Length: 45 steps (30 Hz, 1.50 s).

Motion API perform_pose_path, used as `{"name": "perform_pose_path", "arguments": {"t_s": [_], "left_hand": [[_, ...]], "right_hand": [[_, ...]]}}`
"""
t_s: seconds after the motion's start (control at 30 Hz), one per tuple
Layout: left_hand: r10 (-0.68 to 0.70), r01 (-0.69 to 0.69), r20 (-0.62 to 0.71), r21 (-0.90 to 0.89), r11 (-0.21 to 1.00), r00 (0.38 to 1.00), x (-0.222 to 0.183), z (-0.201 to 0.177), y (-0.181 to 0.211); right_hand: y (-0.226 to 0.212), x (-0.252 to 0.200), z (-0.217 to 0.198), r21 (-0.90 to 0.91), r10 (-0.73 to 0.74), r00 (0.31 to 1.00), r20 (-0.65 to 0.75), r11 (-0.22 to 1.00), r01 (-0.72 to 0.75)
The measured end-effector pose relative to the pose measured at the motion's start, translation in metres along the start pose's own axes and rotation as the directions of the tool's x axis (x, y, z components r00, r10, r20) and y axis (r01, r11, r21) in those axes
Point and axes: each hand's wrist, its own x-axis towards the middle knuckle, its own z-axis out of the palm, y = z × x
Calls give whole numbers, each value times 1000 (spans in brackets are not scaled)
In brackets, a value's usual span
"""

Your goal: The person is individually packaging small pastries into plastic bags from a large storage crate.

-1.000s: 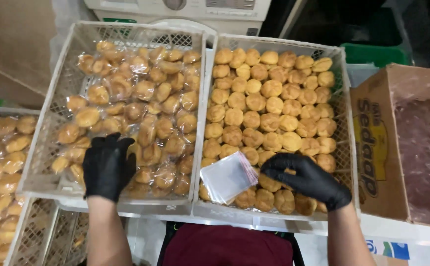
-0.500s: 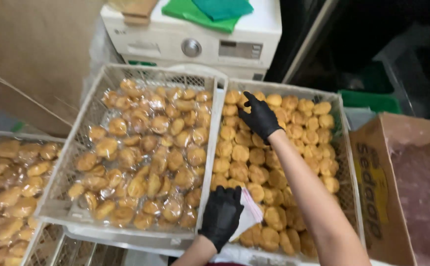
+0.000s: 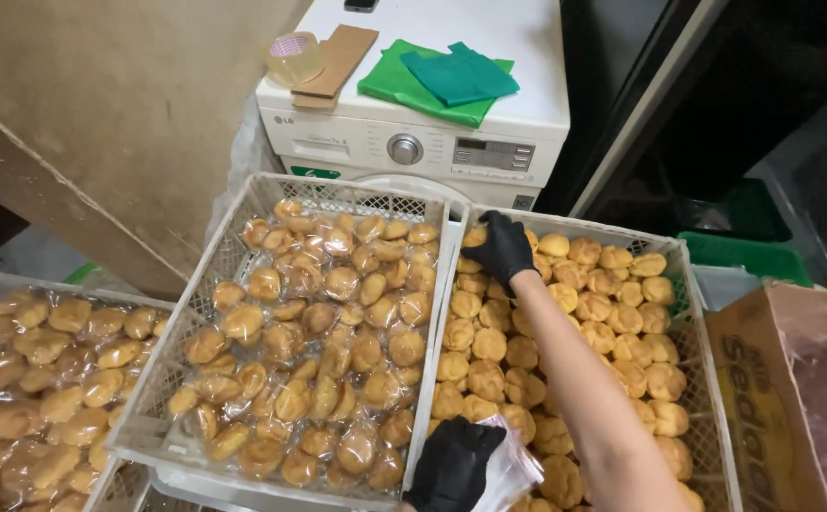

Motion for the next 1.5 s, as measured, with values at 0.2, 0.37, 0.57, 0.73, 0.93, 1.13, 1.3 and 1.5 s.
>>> {"name": "perform_pose_path", "arguments": {"t_s": [0.2, 0.37, 0.57, 0.73, 0.93, 1.13, 1.3, 1.5], "left_hand": [[-22, 15, -86, -87, 996, 996, 14, -29, 4], [-95, 52, -131, -300, 953, 987, 25, -51, 7], [-394, 268, -95, -589, 763, 914, 34, -66, 9], [-203, 75, -368, -333, 940, 907, 47, -74, 29], [18, -77, -300, -185, 980, 954, 40, -66, 40], [-409, 255, -39, -727, 637, 912, 36, -71, 45], [-89, -56, -229, -558, 828, 969, 43, -86, 54], [-454, 509, 338, -794, 333, 825, 33, -69, 52]], "right_hand": [[6, -45, -45, 617, 57, 998, -29, 786, -27], [-58, -161, -142, 617, 285, 925, 253, 689, -381], [-30, -263, -149, 757, 356, 912, 204, 533, -378], [-41, -323, -118, 782, 537, 839, -89, 559, -275], [-40, -340, -101, 849, 503, 855, -124, 500, -171], [-28, -348, -125, 870, 393, 901, 185, 361, -336], [-35, -353, -143, 776, 291, 915, 279, 492, -394], [-23, -361, -159, 711, 35, 986, 161, 689, -141]]}}
